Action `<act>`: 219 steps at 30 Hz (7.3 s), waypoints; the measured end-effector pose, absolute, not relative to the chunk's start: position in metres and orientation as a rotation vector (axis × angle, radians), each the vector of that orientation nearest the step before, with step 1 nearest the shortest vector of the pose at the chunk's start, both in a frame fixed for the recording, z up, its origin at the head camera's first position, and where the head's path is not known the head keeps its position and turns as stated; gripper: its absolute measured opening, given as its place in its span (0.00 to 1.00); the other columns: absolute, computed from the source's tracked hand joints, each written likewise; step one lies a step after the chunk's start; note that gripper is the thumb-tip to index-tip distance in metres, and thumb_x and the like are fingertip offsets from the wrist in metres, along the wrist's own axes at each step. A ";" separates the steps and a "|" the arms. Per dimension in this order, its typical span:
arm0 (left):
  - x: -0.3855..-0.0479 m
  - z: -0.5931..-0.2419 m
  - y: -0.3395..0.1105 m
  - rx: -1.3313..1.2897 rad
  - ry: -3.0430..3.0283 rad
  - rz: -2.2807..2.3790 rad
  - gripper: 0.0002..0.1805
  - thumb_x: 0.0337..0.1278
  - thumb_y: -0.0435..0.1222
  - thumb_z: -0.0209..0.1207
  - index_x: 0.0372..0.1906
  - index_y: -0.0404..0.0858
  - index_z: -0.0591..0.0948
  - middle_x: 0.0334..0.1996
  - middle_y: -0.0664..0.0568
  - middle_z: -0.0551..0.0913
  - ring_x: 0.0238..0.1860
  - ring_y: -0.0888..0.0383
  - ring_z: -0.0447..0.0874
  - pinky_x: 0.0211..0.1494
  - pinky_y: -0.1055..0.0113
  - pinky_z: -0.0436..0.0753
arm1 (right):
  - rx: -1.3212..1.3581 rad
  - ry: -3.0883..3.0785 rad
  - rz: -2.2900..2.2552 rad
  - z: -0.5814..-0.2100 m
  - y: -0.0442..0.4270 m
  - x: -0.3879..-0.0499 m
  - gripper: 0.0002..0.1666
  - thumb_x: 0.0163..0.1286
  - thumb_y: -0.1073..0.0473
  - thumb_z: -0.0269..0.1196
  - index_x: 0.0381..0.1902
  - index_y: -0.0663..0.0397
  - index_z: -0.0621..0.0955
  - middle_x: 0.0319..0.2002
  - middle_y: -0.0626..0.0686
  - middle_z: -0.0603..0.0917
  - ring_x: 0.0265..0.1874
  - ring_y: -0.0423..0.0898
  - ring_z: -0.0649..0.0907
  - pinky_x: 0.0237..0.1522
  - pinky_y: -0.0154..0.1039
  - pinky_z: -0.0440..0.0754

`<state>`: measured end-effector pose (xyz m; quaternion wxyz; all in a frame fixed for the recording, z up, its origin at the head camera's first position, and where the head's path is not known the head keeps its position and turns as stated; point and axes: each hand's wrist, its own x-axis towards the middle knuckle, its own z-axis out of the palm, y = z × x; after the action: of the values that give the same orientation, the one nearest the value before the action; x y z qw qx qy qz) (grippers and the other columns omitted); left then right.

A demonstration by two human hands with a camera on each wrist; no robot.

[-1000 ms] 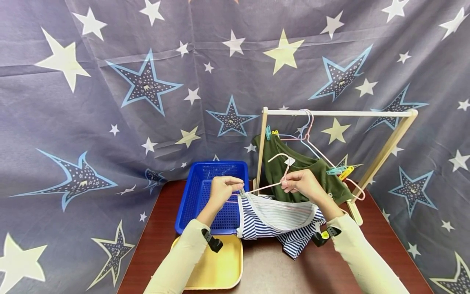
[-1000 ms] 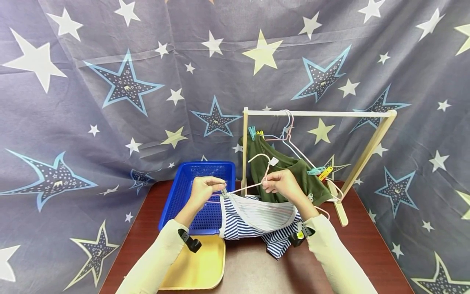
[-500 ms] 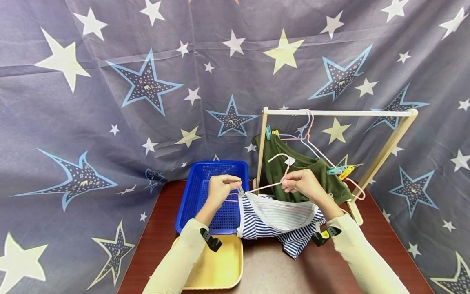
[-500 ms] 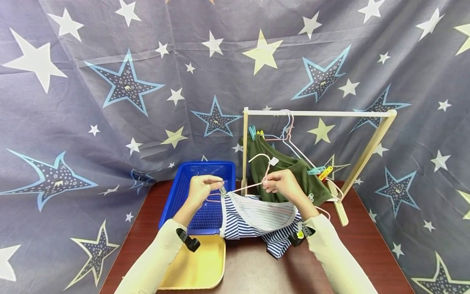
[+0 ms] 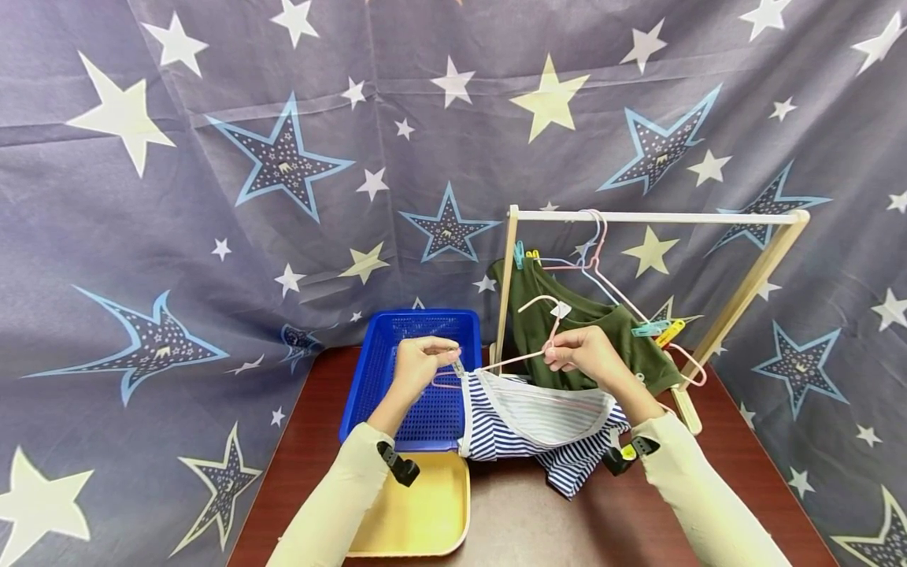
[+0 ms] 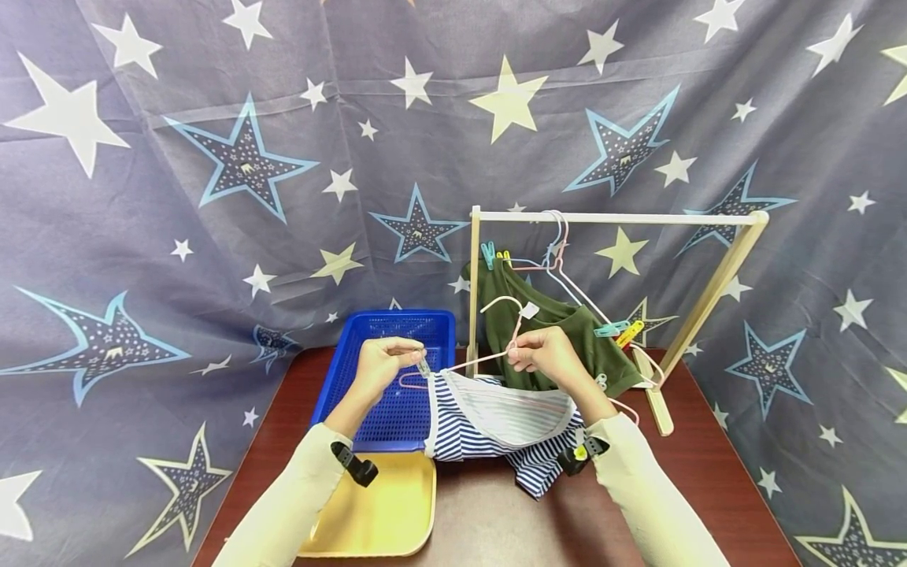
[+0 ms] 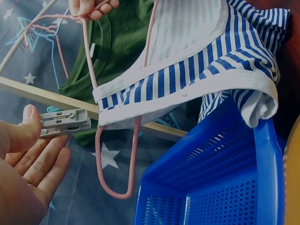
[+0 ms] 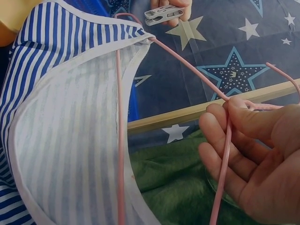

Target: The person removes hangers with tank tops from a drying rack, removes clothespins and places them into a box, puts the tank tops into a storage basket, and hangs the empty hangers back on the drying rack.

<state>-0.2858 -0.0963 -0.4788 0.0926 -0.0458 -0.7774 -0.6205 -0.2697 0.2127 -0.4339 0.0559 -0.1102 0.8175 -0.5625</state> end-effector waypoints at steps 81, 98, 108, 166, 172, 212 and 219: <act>-0.245 -0.487 -0.125 -1.064 -3.149 -1.307 0.13 0.44 0.30 0.77 0.39 0.36 0.89 0.32 0.44 0.91 0.30 0.64 0.87 0.38 0.71 0.87 | -0.286 2.492 -1.655 -0.432 0.214 -0.272 0.14 0.71 0.68 0.64 0.48 0.78 0.83 0.35 0.66 0.90 0.30 0.50 0.91 0.32 0.37 0.89; -0.224 -0.518 -0.118 -1.282 -3.175 -0.800 0.15 0.40 0.36 0.80 0.34 0.33 0.90 0.21 0.58 0.86 0.22 0.73 0.76 0.30 0.79 0.79 | -0.276 2.498 -1.636 -0.431 0.215 -0.271 0.15 0.71 0.66 0.65 0.48 0.76 0.83 0.36 0.68 0.90 0.31 0.51 0.91 0.31 0.36 0.88; -0.208 -0.543 -0.122 -1.357 -3.115 -0.376 0.17 0.41 0.40 0.76 0.14 0.48 0.76 0.08 0.69 0.67 0.13 0.72 0.64 0.20 0.76 0.63 | -0.271 2.489 -1.637 -0.431 0.214 -0.269 0.15 0.71 0.65 0.65 0.48 0.76 0.84 0.37 0.68 0.89 0.30 0.50 0.91 0.30 0.35 0.88; -0.196 -0.619 -0.142 -1.827 -2.316 0.474 0.10 0.42 0.40 0.70 0.15 0.54 0.81 0.18 0.64 0.80 0.17 0.64 0.75 0.20 0.72 0.71 | -0.290 2.528 -1.511 -0.431 0.208 -0.268 0.10 0.71 0.67 0.64 0.43 0.72 0.85 0.35 0.66 0.90 0.29 0.50 0.90 0.28 0.35 0.87; -0.193 -0.617 -0.139 -1.828 -2.399 0.486 0.11 0.38 0.38 0.70 0.15 0.54 0.79 0.18 0.64 0.79 0.17 0.65 0.73 0.22 0.73 0.73 | -0.321 2.491 -1.476 -0.428 0.207 -0.268 0.07 0.71 0.67 0.64 0.41 0.69 0.84 0.35 0.63 0.90 0.29 0.49 0.90 0.28 0.36 0.86; -0.185 -0.611 -0.139 -1.734 -2.474 0.473 0.15 0.40 0.41 0.72 0.13 0.53 0.76 0.17 0.65 0.78 0.18 0.65 0.71 0.24 0.73 0.75 | -0.340 1.965 -1.835 -0.416 0.206 -0.247 0.16 0.73 0.75 0.57 0.53 0.85 0.72 0.37 0.60 0.91 0.37 0.48 0.91 0.45 0.42 0.90; -0.186 -0.613 -0.138 -1.723 -2.469 0.506 0.15 0.40 0.43 0.72 0.14 0.53 0.77 0.18 0.64 0.79 0.18 0.64 0.72 0.24 0.72 0.76 | -0.367 2.002 -1.849 -0.417 0.215 -0.244 0.14 0.72 0.76 0.58 0.51 0.85 0.73 0.41 0.68 0.89 0.38 0.49 0.92 0.43 0.41 0.91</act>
<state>-0.1859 -0.1375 -0.6135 0.0443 -0.5638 -0.8080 0.1655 -0.2438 0.2151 -0.4174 0.1946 -0.1308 0.7141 -0.6596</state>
